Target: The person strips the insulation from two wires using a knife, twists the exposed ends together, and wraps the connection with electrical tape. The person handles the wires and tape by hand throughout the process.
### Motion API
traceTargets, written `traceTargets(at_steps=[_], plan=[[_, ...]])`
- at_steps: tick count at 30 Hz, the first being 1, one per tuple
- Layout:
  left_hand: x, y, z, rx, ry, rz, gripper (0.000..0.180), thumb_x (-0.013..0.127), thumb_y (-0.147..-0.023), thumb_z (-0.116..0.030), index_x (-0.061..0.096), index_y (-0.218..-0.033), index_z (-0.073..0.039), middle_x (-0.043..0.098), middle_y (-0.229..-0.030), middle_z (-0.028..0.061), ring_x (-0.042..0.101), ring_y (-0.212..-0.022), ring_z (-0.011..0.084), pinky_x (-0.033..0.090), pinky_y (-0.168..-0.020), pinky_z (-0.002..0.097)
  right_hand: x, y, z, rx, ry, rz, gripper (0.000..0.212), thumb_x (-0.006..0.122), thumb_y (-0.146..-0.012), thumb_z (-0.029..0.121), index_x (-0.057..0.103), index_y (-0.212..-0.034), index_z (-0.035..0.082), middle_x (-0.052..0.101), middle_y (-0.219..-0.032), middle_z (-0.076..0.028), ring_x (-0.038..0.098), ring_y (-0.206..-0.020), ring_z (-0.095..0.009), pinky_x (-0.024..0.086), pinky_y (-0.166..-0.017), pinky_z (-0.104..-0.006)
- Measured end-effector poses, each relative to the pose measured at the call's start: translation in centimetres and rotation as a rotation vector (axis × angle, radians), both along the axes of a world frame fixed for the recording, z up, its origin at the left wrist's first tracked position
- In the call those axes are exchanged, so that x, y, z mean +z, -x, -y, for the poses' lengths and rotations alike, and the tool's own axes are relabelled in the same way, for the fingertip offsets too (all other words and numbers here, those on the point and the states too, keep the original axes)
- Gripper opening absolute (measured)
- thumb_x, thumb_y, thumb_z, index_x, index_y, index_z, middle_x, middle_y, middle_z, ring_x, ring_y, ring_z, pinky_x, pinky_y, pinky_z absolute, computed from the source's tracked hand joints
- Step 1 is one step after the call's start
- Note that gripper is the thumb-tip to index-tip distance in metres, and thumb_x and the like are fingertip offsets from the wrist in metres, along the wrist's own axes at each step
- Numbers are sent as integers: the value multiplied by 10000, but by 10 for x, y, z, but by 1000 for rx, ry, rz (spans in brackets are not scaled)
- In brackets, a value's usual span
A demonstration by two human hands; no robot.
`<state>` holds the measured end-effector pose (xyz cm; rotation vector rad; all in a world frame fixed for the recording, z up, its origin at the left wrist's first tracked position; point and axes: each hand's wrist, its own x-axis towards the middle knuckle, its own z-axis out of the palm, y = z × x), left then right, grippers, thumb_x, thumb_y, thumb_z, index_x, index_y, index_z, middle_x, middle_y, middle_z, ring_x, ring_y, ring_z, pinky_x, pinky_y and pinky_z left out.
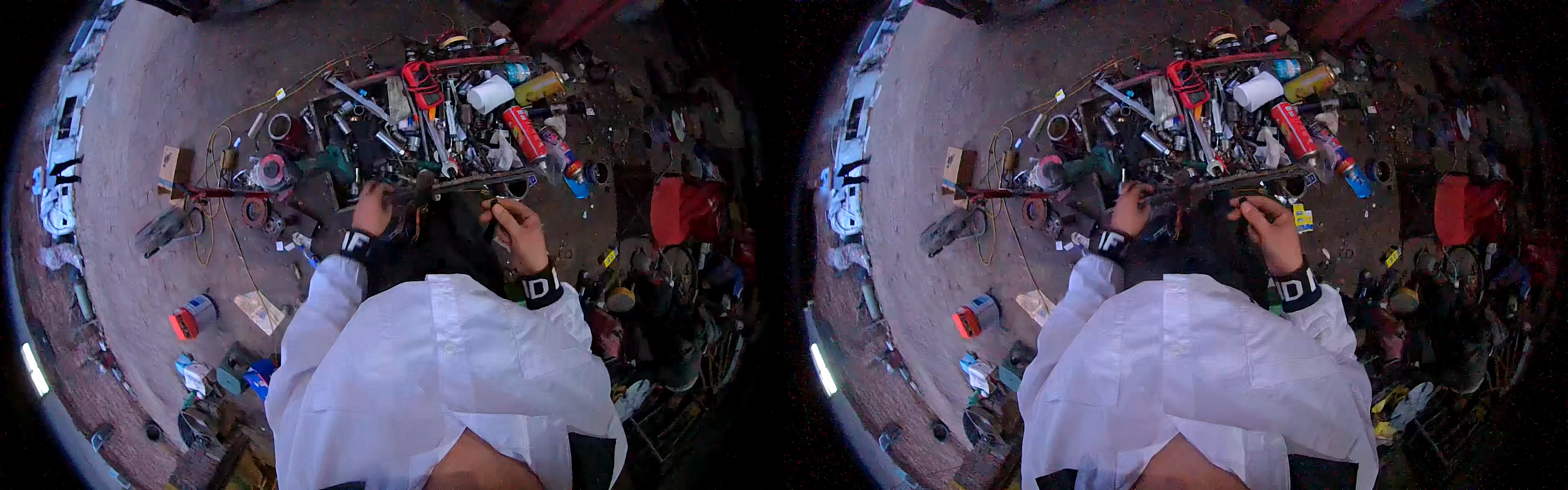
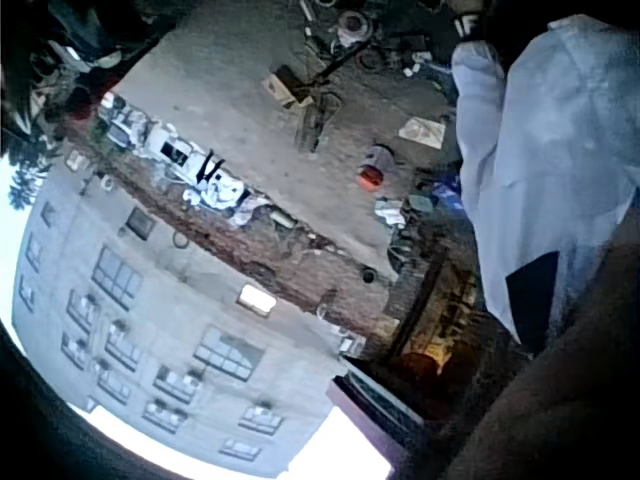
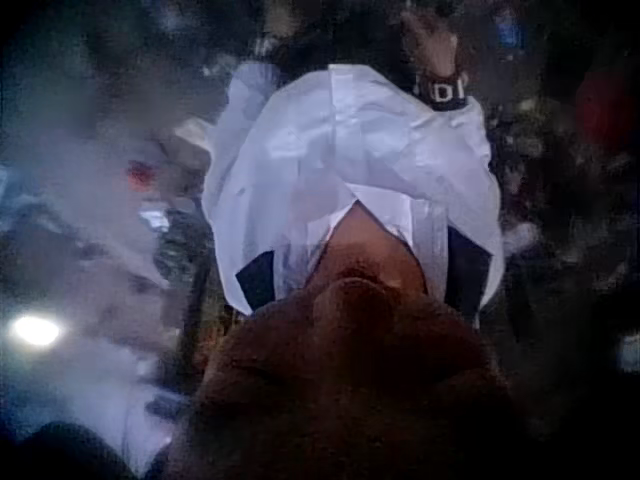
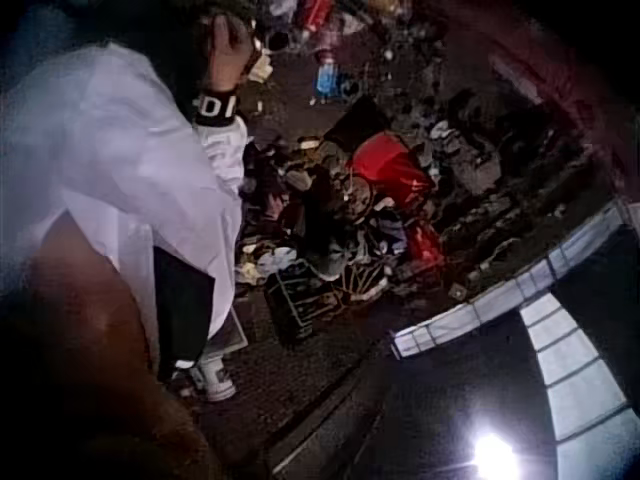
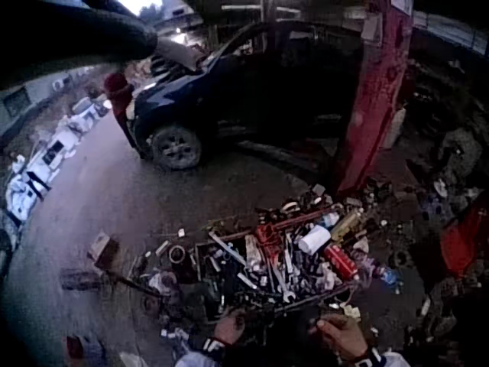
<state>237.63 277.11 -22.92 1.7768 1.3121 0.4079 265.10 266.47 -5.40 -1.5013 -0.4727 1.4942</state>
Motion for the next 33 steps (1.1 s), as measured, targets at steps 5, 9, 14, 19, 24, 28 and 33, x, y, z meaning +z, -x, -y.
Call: traceTargets(at_steps=[5, 9, 14, 19, 24, 28, 33], plan=[[-21, 31, 76, -347, 48, 266, 353, 640, -728, -65, 610, -1080, -53, 614, -1042, 177, 581, -1020, 352, 469, -889, 408, -34, 20, 6, -87, -40, -509, 216, 567, -949, 162, 631, -1108, 30, 664, -1093, -90, 355, -534, -26, 285, -492, -176], [-19, 19, 94, -170, 8, 97, 389, 660, -738, -82, 587, -1119, -56, 602, -1056, 176, 567, -1040, 364, 457, -910, 423, -36, 37, 12, -154, 24, -843, 262, 520, -966, 131, 566, -1212, 56, 562, -1276, -108, 330, -552, -18, 299, -501, -167], [-12, 1, 102, -102, 130, 160, 347, 648, -754, -61, 587, -1095, -48, 589, -1062, 170, 566, -1017, 370, 467, -879, 433, -12, 64, 12, -186, -25, -899, 351, 516, -962, 102, 506, -1311, 64, 512, -1336, -133, 342, -582, -18, 326, -526, -159], [20, -23, 121, 277, 1, 338, 257, 611, -773, 10, 598, -1028, -22, 597, -1036, 152, 587, -927, 345, 477, -824, 390, -16, 73, 31, -165, -66, -740, 411, 532, -956, 107, 472, -1360, 66, 448, -1413, -121, 347, -647, -33, 343, -590, -170], [120, -26, 104, 196, 73, 701, 301, 605, -869, -38, 559, -1165, -9, 587, -1134, 88, 555, -1080, 181, 408, -948, 293, -13, 72, 45, -70, -68, -626, 419, 546, -954, 151, 485, -1359, 60, 492, -1371, -65, 357, -684, -51, 340, -608, -191], [129, -52, 115, 271, 345, 889, 305, 642, -864, -54, 558, -1153, -5, 600, -1101, 64, 569, -1032, 151, 426, -925, 290, -14, 62, 54, -32, -41, -478, 371, 554, -956, 181, 537, -1303, 52, 537, -1309, -27, 385, -761, -65, 342, -634, -206], [134, -81, 125, 233, 651, 815, 146, 674, -857, -60, 634, -983, 3, 648, -927, 13, 577, -855, 84, 446, -777, 237, -17, 33, 69, -45, -71, -199, 309, 564, -957, 179, 603, -1223, 26, 600, -1151, -37, 419, -754, -53, 336, -641, -200]])
